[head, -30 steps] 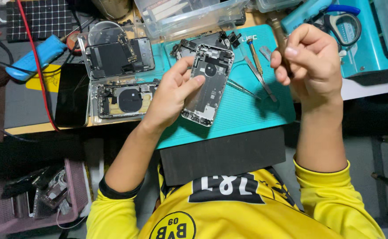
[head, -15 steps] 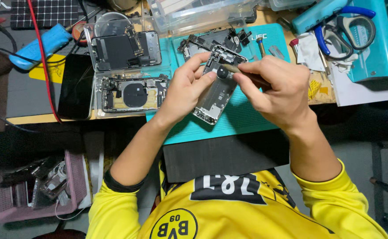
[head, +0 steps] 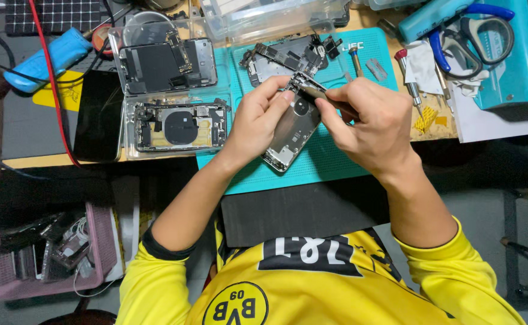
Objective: The person works at a repair bench on a disassembled smartphone, using a screwdriver to remove and transfer small internal components between the old frame and a replacement chassis. They pick up tiny parts with tweezers, press components into place by hand, and repeatedly reposition the phone frame to work on different edges.
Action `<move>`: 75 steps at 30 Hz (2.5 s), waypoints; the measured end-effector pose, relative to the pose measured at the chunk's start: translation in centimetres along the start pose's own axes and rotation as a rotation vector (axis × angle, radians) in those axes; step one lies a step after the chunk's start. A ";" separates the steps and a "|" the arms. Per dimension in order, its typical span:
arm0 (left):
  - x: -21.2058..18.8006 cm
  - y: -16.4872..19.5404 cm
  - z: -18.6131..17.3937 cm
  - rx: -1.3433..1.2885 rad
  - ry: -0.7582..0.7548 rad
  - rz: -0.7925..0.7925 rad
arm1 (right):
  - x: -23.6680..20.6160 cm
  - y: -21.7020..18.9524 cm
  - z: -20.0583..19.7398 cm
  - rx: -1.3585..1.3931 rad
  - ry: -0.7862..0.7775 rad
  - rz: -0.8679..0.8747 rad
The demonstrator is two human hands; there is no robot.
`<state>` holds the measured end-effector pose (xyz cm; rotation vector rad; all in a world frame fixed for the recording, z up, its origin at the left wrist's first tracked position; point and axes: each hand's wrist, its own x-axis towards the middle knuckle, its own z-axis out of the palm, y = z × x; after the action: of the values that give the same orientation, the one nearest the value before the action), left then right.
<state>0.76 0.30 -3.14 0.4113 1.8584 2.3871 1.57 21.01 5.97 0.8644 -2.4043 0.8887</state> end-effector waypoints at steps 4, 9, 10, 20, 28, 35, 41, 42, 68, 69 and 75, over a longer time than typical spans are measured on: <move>0.0 0.1 0.1 -0.007 0.007 -0.007 | -0.1 0.1 0.0 -0.021 0.009 -0.001; 0.0 0.1 0.1 0.006 0.026 -0.022 | -0.3 0.1 0.0 0.000 0.013 0.019; 0.0 0.0 0.1 0.007 0.026 -0.025 | -0.3 0.1 0.1 0.003 0.013 0.023; 0.0 0.1 0.0 -0.006 0.017 -0.012 | -0.4 0.3 0.2 0.022 0.031 0.027; -0.1 0.8 0.4 0.200 0.131 0.006 | -0.3 0.7 0.8 0.117 0.017 0.048; -0.6 1.3 1.5 0.449 0.250 0.185 | -0.4 0.7 2.1 0.198 0.056 0.102; -0.9 2.2 2.1 0.469 0.272 0.156 | -0.2 1.3 2.1 0.192 0.071 -0.015; -1.0 2.4 2.2 0.474 0.272 0.187 | -0.2 1.3 2.1 0.204 0.072 -0.012; -1.0 3.2 2.4 0.644 0.303 0.221 | -0.5 3.7 2.7 0.678 -0.038 0.499; -1.0 3.2 2.4 0.646 0.300 0.220 | -0.5 3.6 2.7 0.690 -0.038 0.503; -0.9 3.9 2.6 0.673 0.282 0.192 | -0.5 3.3 2.6 0.706 -0.041 0.468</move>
<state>2.70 1.51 1.01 0.3119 2.8603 1.9266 -0.79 21.41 2.51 0.5264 -2.3744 1.9871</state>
